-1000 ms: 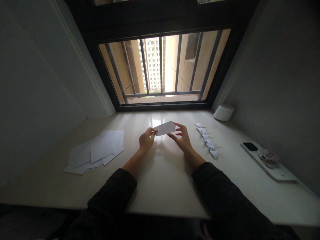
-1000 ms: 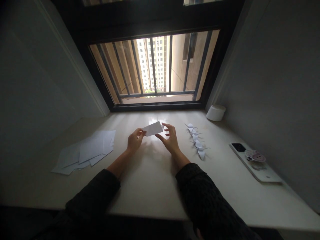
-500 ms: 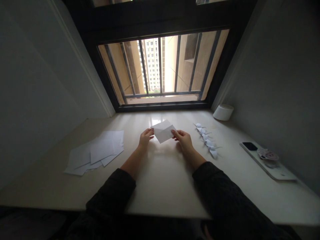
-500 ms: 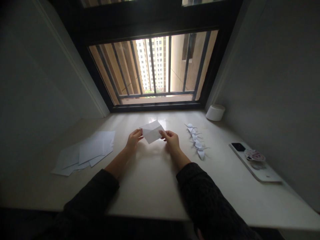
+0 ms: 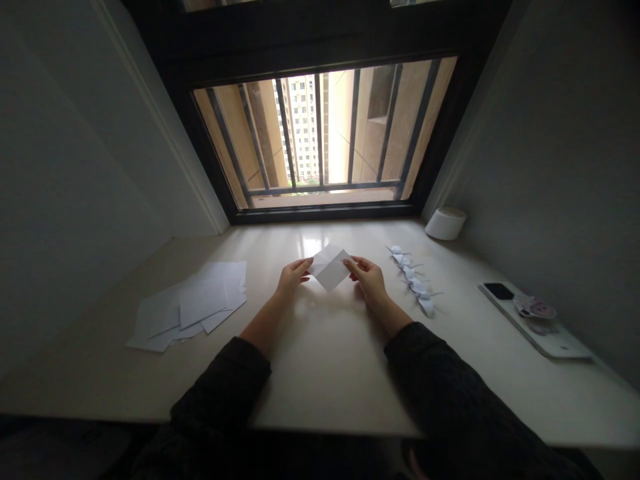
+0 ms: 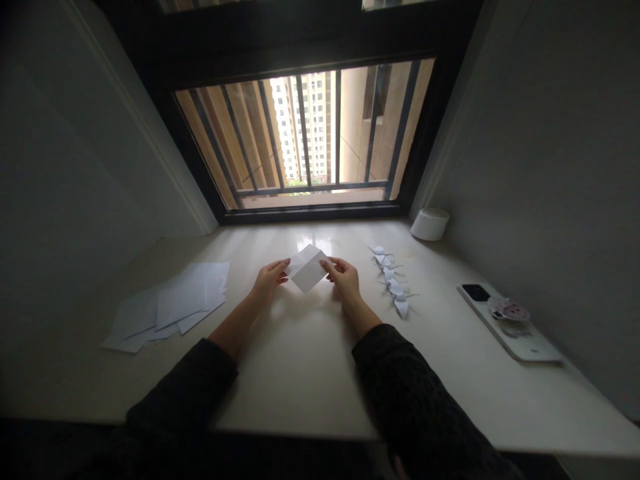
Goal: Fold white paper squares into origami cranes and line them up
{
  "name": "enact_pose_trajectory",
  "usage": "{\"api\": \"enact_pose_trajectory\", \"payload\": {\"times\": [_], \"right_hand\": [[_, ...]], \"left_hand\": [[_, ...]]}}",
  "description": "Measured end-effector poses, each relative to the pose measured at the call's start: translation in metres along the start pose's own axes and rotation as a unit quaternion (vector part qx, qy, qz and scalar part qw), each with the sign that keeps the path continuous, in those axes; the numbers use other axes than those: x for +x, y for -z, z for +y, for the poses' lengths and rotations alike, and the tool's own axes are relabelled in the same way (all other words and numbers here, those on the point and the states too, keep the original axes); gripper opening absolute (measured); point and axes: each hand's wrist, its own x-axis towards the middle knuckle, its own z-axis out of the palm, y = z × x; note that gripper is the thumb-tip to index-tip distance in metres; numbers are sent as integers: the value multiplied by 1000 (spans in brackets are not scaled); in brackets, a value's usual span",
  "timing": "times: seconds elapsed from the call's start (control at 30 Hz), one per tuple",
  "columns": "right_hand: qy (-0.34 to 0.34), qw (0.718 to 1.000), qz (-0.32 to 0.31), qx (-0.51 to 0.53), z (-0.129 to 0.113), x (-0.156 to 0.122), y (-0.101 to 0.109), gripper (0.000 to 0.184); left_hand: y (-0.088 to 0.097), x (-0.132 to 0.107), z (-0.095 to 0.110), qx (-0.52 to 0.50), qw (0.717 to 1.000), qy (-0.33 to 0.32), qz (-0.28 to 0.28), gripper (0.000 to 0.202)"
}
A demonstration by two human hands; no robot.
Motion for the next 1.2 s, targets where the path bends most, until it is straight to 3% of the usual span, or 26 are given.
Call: {"api": "enact_pose_trajectory", "payload": {"times": [0.3,0.4,0.53,0.97,1.2], "right_hand": [[2,999,3,38,-3,-2,0,61],[-10,998,8,61,-2,-1,0,71],[-26,997,-35,61,0,-2,-4,77],[-62,991,-84,79,1,-5,-9,67],[-56,987,-133,68,-2,-12,-14,55]], "left_hand": [[-3,-5,2,-4,996,45,-80,43],[-4,-7,4,-32,994,63,-81,42],[-5,-6,5,-66,994,69,-55,45],[-9,-7,-4,-90,994,66,-18,46],[-14,-11,2,-72,993,83,-37,45]]}}
